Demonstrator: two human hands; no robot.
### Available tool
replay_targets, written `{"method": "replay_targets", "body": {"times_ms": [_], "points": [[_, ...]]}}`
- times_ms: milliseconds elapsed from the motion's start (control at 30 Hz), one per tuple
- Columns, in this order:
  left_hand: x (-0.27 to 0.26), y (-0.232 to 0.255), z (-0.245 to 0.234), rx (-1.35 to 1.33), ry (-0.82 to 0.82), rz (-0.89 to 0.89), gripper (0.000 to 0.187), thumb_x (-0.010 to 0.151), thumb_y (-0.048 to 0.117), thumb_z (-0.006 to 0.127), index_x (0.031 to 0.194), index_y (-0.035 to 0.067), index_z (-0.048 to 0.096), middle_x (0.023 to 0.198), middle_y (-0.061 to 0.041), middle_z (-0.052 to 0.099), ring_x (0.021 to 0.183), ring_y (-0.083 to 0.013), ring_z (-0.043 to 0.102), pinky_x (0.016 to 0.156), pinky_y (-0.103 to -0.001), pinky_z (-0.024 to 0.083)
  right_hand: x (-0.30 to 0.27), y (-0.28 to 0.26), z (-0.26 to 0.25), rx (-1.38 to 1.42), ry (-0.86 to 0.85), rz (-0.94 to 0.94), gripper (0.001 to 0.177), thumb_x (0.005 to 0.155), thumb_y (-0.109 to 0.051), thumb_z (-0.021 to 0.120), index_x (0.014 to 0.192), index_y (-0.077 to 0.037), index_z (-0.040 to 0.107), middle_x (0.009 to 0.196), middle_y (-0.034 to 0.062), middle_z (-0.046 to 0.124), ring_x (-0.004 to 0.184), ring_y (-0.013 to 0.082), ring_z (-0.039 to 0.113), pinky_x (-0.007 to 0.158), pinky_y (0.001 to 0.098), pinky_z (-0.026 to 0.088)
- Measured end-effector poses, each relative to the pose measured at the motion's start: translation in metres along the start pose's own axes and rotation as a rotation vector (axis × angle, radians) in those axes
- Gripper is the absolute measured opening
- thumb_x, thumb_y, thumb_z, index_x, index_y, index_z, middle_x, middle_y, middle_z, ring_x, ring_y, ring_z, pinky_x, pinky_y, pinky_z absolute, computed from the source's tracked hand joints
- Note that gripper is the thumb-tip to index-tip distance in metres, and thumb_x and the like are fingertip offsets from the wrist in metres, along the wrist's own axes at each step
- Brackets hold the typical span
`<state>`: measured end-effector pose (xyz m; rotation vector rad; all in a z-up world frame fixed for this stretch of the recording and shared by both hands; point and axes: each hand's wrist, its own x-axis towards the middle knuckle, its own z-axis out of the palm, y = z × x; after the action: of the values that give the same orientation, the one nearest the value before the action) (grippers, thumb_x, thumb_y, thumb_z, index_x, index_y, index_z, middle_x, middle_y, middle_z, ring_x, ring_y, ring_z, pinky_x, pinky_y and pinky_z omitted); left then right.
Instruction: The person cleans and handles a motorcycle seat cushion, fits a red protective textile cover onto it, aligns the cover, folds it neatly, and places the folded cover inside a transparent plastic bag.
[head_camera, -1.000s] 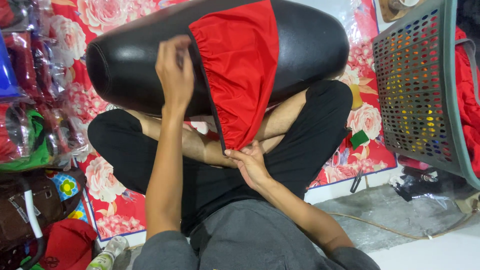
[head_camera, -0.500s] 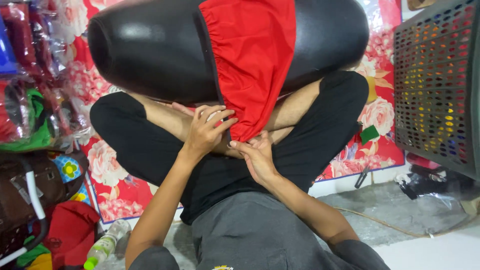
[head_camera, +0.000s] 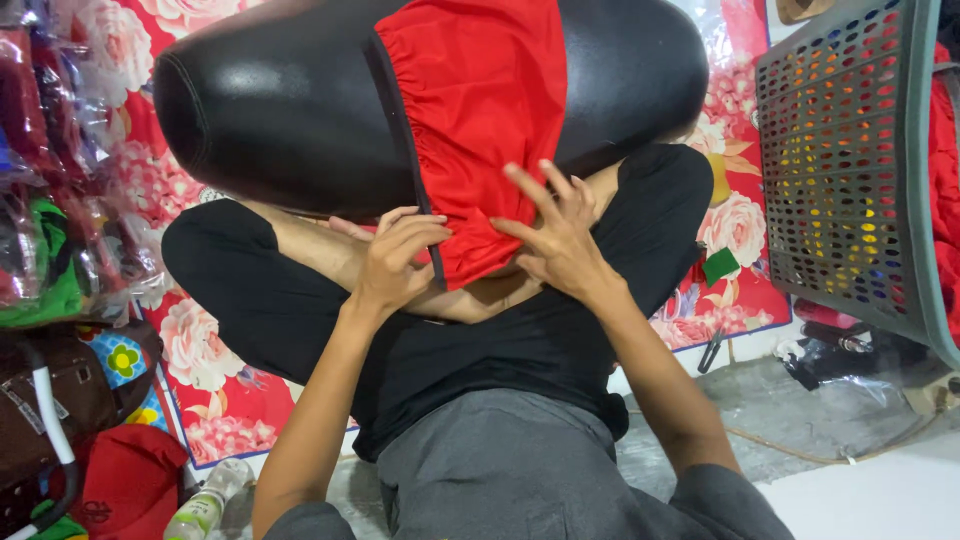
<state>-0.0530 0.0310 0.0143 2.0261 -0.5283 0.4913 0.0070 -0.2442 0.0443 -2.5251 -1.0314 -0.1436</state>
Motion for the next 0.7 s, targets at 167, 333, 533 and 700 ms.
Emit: {"method": "replay_targets", "body": {"times_ms": [167,333,533,700], "points": [[0.017,-0.002,-0.019,-0.064,-0.106,-0.357,0.024,0.074,0.000,0.082,0.096,0.002,0.074,0.089,-0.014,0.076,0.097,-0.0380,0.073,0.090,-0.052,0.054,0.012,0.033,0.013,0.408,0.014,-0.125,0.016,0.092,-0.013,0.069,0.107,-0.018,0.073,0.116,0.0014,0.076,0.118,0.0195,0.068,0.113,0.0506,0.021],[0.056,-0.008,-0.016,-0.032,-0.115,-0.642,0.030,0.098,0.030,0.074,0.100,0.001,0.067,0.082,-0.026,0.071,0.086,-0.0480,0.069,0.074,-0.055,0.050,0.058,0.034,0.010,0.678,0.103,0.341,0.004,0.101,-0.016,0.073,0.102,-0.012,0.074,0.075,0.0040,0.072,0.074,0.0215,0.067,0.072,0.0338,0.051],[0.088,-0.015,0.003,0.070,-0.049,-0.868,0.044,0.105,0.041,0.062,0.123,0.001,0.061,0.094,-0.033,0.072,0.099,-0.0543,0.069,0.081,-0.060,0.052,0.086,0.021,0.013,0.670,0.207,0.545,0.016,0.104,-0.027,0.068,0.112,-0.014,0.073,0.092,0.0103,0.075,0.090,0.0253,0.072,0.084,0.0385,0.056],[0.090,-0.016,0.018,0.092,0.005,-0.934,0.045,0.105,0.047,0.057,0.124,0.007,0.061,0.097,-0.033,0.072,0.101,-0.0525,0.069,0.086,-0.059,0.054,0.087,0.012,0.010,0.572,0.160,0.481,0.045,0.088,-0.034,0.088,0.125,-0.017,0.068,0.101,0.0164,0.076,0.105,0.0388,0.071,0.101,0.0429,0.047]]}}
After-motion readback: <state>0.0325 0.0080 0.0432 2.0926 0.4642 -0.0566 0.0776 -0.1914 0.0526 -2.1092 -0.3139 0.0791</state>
